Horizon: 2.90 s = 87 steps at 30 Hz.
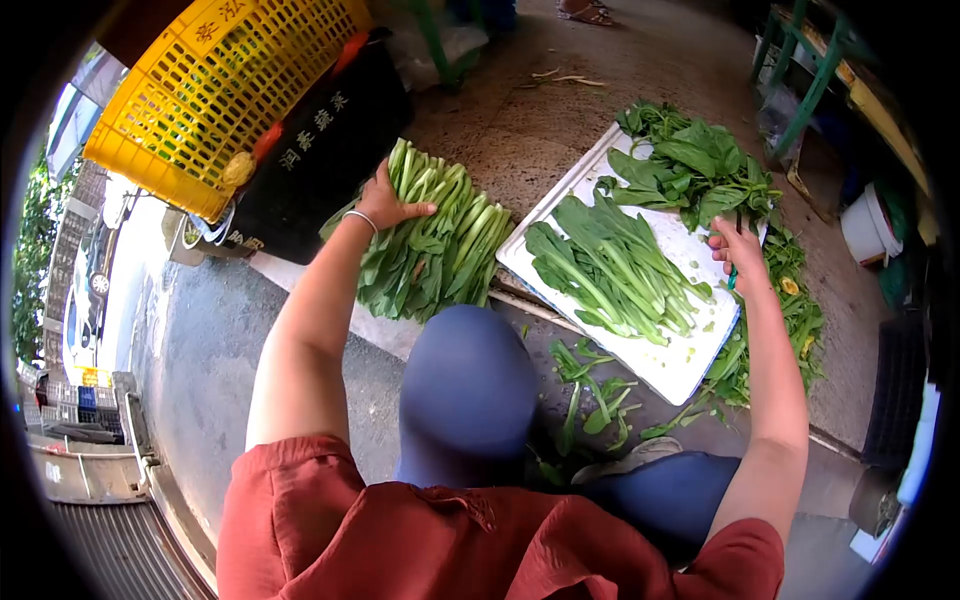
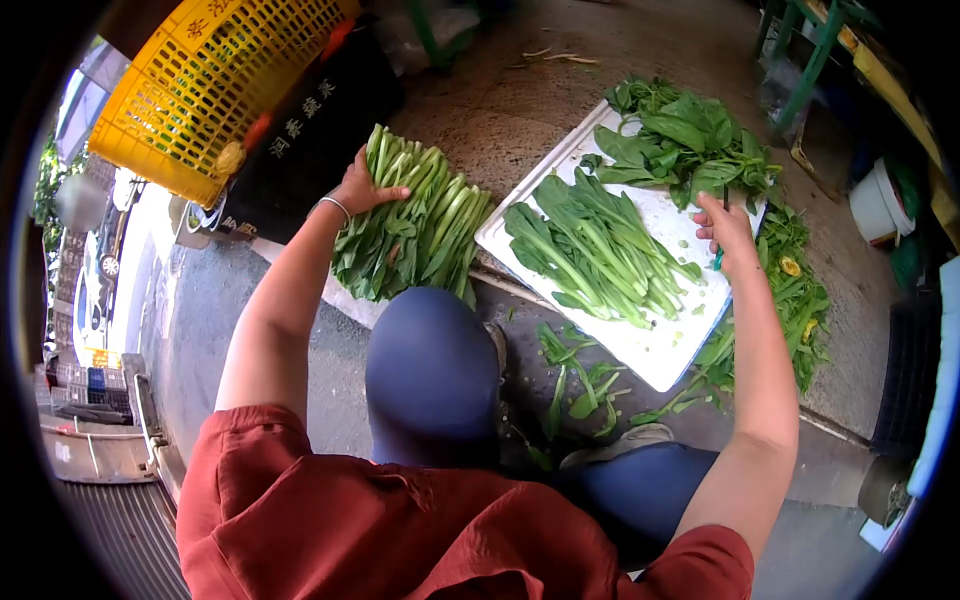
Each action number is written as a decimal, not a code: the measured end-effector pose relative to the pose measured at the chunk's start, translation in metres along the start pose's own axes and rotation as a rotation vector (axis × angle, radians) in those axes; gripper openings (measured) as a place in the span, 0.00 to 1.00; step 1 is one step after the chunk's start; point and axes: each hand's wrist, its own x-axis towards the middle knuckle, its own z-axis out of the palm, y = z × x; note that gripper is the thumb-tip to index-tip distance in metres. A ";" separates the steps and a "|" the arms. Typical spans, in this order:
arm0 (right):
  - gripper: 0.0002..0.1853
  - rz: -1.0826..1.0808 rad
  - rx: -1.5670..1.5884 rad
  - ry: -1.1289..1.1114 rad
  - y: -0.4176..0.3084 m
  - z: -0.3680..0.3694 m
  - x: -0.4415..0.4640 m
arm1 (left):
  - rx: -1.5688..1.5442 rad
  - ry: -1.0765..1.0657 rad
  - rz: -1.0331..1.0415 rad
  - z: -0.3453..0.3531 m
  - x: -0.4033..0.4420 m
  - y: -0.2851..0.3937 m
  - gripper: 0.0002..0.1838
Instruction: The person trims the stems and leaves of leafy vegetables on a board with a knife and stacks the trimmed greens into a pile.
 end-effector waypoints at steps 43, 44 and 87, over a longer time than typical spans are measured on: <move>0.10 -0.268 -0.411 -0.550 -0.027 0.153 -0.060 | 0.403 0.303 0.162 -0.004 -0.078 0.024 0.53; 0.11 -0.242 -0.450 -0.619 -0.045 0.174 -0.079 | 0.398 0.298 0.153 -0.001 -0.074 0.020 0.53; 0.07 -0.212 0.152 -0.502 0.016 0.405 -0.099 | 0.134 0.136 0.149 0.014 -0.049 -0.010 0.51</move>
